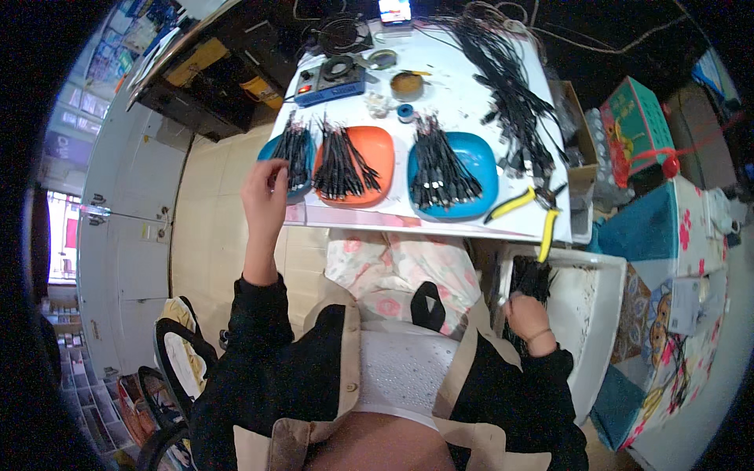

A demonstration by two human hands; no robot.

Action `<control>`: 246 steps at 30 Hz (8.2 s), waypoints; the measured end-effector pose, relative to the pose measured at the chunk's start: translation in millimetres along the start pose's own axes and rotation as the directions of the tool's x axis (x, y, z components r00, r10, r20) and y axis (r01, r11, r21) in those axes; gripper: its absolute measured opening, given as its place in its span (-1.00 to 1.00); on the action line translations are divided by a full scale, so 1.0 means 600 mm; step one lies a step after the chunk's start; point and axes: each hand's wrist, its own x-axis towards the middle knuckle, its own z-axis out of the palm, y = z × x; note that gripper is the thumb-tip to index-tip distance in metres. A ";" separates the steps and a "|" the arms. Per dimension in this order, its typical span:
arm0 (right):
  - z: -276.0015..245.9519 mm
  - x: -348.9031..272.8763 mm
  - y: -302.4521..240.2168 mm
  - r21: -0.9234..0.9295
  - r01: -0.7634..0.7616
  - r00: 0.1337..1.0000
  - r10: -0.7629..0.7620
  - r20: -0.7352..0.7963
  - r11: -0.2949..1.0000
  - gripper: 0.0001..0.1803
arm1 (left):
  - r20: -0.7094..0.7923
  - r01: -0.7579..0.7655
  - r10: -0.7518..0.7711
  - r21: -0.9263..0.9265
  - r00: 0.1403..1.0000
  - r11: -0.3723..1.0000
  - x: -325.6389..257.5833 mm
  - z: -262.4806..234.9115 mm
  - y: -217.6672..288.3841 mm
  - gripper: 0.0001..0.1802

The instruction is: The person repeatedly picks up black cables from bowls on a table, attaches small white connectors to their ends, and places the finished cables into a separate bowl. The process is continuous and repetitive throughout the clip.

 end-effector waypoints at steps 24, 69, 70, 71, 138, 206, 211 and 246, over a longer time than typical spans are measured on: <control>-0.250 0.310 -0.487 0.091 0.527 0.617 -0.308 -0.724 0.845 -0.90 | -0.216 0.051 -0.230 -0.614 0.949 0.788 0.066 -0.001 -0.016 -0.92; -0.238 0.034 -0.424 0.699 0.710 0.686 -0.301 -0.662 0.081 -0.87 | 0.531 0.495 -0.074 -0.825 0.844 -0.272 -0.122 -0.024 0.213 -0.82; -0.239 0.034 -0.424 0.727 0.684 0.707 -0.301 -0.640 0.059 -0.87 | 0.522 0.487 -0.078 -0.832 0.849 -0.266 -0.122 -0.024 0.213 -0.82; -0.240 0.032 -0.425 0.760 0.648 0.735 -0.298 -0.609 0.046 -0.88 | 0.520 0.486 -0.085 -0.837 0.850 -0.251 -0.122 -0.024 0.213 -0.82; -0.267 0.084 -0.311 0.500 0.684 0.725 -0.413 -0.552 0.531 -0.89 | 0.580 0.515 -0.174 -0.800 0.796 -0.308 -0.082 0.028 0.216 -0.81; -0.201 0.060 -0.382 0.852 0.346 0.842 -0.271 -0.467 -0.393 -0.85 | 0.528 0.462 -0.202 -0.835 0.825 -0.298 -0.135 0.037 0.233 -0.81; -0.228 0.059 -0.368 0.927 0.316 0.837 -0.400 -0.372 -0.201 -0.82 | 0.658 0.637 -0.040 -0.741 0.752 -0.213 -0.128 0.022 0.216 -0.84; -0.191 0.027 -0.353 -0.149 0.668 0.522 -0.601 -0.605 0.729 -0.86 | 0.586 0.565 0.001 -0.781 0.810 -0.268 0.066 0.067 0.226 -0.83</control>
